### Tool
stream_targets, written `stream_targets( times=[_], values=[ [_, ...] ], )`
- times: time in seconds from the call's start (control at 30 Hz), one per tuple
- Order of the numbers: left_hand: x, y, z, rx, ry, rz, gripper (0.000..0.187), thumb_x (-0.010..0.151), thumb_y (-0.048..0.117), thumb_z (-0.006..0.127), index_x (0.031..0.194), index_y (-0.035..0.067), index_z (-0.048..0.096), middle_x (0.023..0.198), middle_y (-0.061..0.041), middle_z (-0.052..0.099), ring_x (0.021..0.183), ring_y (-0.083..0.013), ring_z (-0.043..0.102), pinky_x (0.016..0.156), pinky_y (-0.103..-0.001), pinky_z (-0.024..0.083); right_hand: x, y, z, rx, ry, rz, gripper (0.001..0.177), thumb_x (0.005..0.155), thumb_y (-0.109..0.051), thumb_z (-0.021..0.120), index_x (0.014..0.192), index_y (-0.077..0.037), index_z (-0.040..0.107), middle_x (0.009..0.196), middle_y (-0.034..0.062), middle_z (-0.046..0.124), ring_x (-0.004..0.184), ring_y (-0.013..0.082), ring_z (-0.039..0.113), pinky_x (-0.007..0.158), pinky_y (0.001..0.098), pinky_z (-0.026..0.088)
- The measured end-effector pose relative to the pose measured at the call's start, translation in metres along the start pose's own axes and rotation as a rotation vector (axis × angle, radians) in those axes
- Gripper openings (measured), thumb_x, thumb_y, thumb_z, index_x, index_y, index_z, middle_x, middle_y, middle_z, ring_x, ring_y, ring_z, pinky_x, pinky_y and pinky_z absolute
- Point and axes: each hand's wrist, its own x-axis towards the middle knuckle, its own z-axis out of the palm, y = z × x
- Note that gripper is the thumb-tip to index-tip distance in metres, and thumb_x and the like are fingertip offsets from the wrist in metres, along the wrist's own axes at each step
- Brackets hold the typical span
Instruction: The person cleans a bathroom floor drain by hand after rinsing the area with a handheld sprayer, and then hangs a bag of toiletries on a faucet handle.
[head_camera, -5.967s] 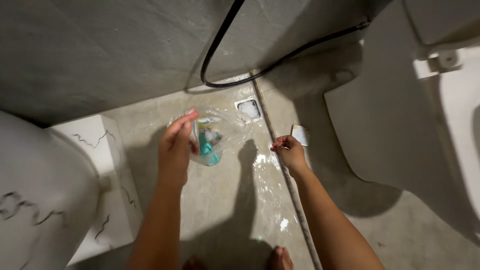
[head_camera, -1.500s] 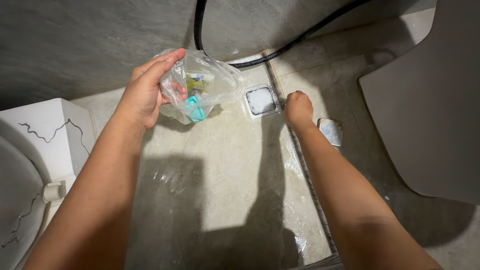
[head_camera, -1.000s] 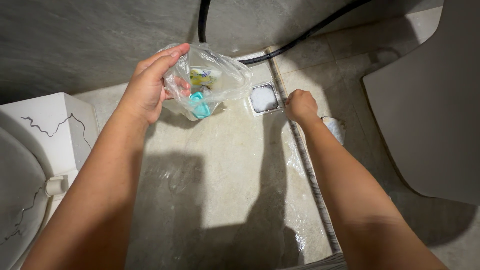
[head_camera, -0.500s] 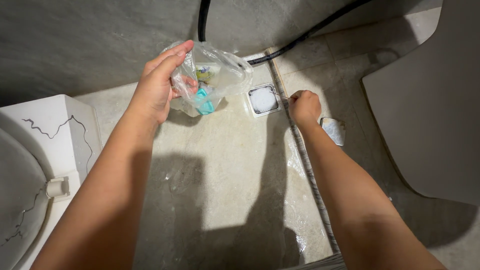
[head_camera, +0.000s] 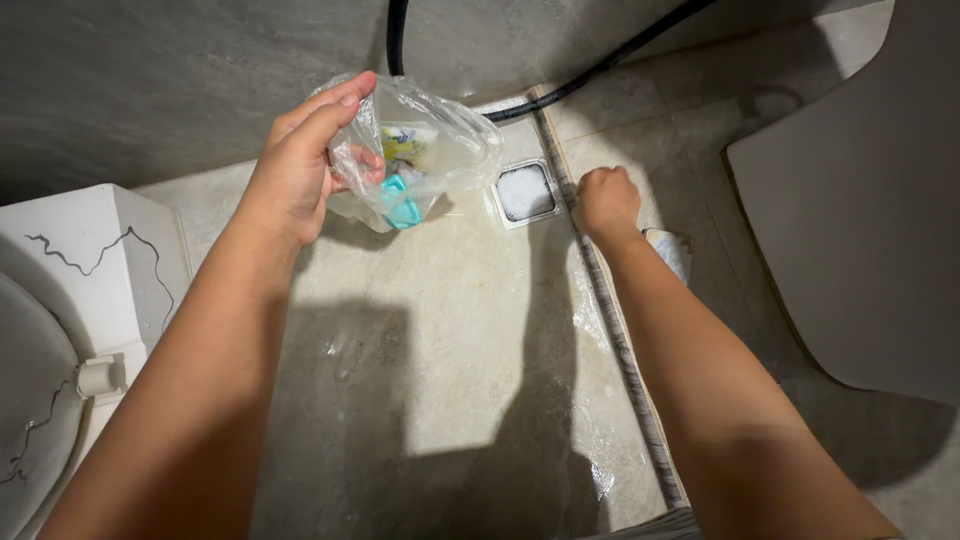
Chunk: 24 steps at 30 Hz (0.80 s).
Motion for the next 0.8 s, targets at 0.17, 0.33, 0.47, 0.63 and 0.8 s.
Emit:
stream_targets(
  times=[0.17,0.33,0.47,0.63,0.8],
  values=[
    [0.002,0.002,0.003,0.02,0.002,0.024,0.049,0.093,0.03,0.057,0.137,0.008,0.057,0.138,-0.006,0.059,0.07,-0.0148,0.065,0.069,-0.033,0.058,-0.009,-0.005,0.008,0.116,0.088,-0.039,0.013,0.078,-0.009,0.066,0.083,-0.014,0.077,0.094,0.0112,0.071,0.097,0.0308,0.062,0.082,0.0411,0.053],
    [-0.001,0.005,0.003,0.017,0.005,0.017,0.049,0.092,0.029,0.057,0.136,0.009,0.057,0.135,-0.005,0.06,0.069,-0.0146,0.065,0.069,-0.033,0.058,-0.003,-0.007,0.009,0.062,-0.163,0.015,0.018,0.076,-0.008,0.064,0.084,-0.018,0.077,0.095,0.0152,0.069,0.089,0.0336,0.065,0.079,0.0433,0.053],
    [-0.004,0.006,0.003,0.011,0.002,0.005,0.048,0.093,0.029,0.057,0.137,0.009,0.057,0.126,-0.01,0.063,0.069,-0.0148,0.064,0.069,-0.033,0.058,-0.003,-0.002,0.004,0.05,0.044,-0.018,0.01,0.08,-0.013,0.067,0.08,-0.014,0.076,0.093,0.0142,0.071,0.091,0.0345,0.065,0.078,0.0436,0.054],
    [-0.004,0.008,0.006,0.007,0.0,0.008,0.048,0.092,0.028,0.057,0.137,0.009,0.057,0.126,-0.009,0.063,0.068,-0.0144,0.064,0.067,-0.032,0.058,-0.009,-0.013,0.002,0.16,-0.103,-0.005,0.016,0.074,-0.009,0.066,0.082,-0.018,0.076,0.093,0.0146,0.07,0.087,0.0343,0.066,0.078,0.0432,0.054],
    [-0.004,0.009,0.008,0.012,-0.009,0.025,0.049,0.092,0.027,0.057,0.137,0.008,0.056,0.135,-0.005,0.06,0.068,-0.0141,0.064,0.067,-0.032,0.058,-0.017,-0.01,-0.008,0.194,-0.075,-0.057,0.009,0.075,-0.016,0.072,0.083,-0.016,0.076,0.088,0.0127,0.071,0.085,0.0324,0.067,0.078,0.0419,0.054]
  ],
)
